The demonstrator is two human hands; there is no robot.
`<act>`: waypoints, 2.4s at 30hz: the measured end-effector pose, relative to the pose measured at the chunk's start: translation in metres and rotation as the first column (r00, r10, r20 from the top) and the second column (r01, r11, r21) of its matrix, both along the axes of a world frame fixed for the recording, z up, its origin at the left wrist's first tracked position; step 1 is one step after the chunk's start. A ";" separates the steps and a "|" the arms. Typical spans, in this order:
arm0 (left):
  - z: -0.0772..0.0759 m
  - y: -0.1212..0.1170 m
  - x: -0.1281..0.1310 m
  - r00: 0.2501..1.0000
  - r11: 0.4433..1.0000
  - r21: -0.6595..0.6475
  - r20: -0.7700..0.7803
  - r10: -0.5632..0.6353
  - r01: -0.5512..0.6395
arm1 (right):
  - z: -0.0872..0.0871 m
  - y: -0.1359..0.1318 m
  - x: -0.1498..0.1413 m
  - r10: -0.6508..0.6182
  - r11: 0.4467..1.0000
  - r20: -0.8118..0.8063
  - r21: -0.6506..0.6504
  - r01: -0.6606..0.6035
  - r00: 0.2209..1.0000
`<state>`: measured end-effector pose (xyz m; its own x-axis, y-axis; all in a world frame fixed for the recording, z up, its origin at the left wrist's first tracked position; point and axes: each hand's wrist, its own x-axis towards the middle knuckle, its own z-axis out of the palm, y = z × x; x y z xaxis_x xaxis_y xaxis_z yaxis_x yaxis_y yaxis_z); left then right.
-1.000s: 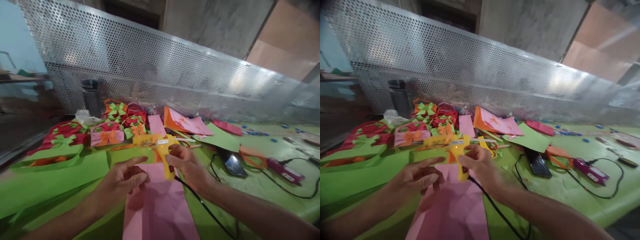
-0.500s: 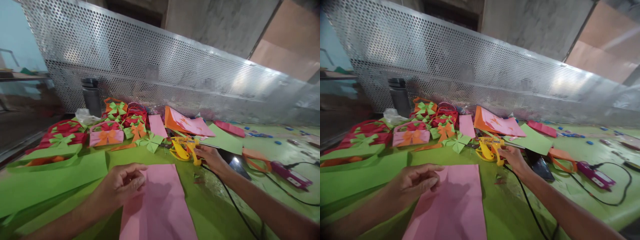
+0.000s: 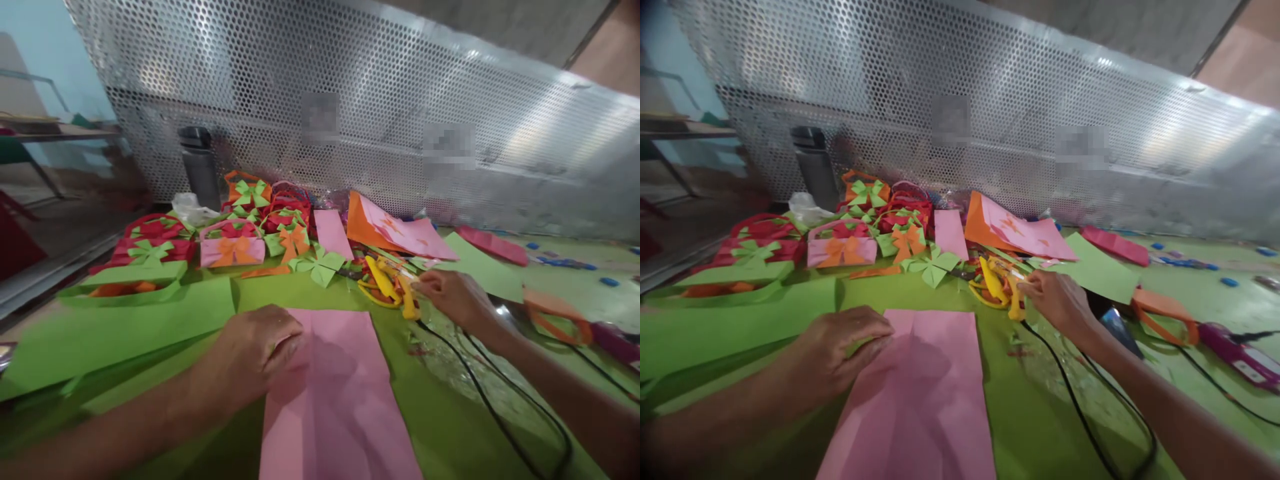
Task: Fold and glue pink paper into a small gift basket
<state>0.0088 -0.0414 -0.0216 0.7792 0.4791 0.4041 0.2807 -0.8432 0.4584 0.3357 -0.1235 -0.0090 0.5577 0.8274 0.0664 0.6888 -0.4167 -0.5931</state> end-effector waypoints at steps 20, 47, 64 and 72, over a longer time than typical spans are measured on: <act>0.000 -0.010 -0.001 0.891 0.914 0.023 -0.236 -0.389 0.405 | -0.011 -0.042 -0.085 0.369 0.861 -0.442 -0.167 -0.480 0.818; -0.005 -0.023 0.001 0.884 0.903 0.005 -0.205 -0.419 0.430 | 0.003 -0.050 -0.103 0.520 0.818 -0.388 -0.030 -0.574 0.761; -0.006 -0.022 0.005 0.909 0.931 -0.031 -0.204 -0.363 0.364 | -0.015 -0.003 -0.123 0.692 0.718 0.181 -0.072 -0.692 0.699; -0.016 -0.019 0.006 0.962 0.974 -0.120 -0.171 -0.212 0.194 | -0.017 0.034 -0.108 0.594 0.792 -0.032 -0.149 -0.592 0.804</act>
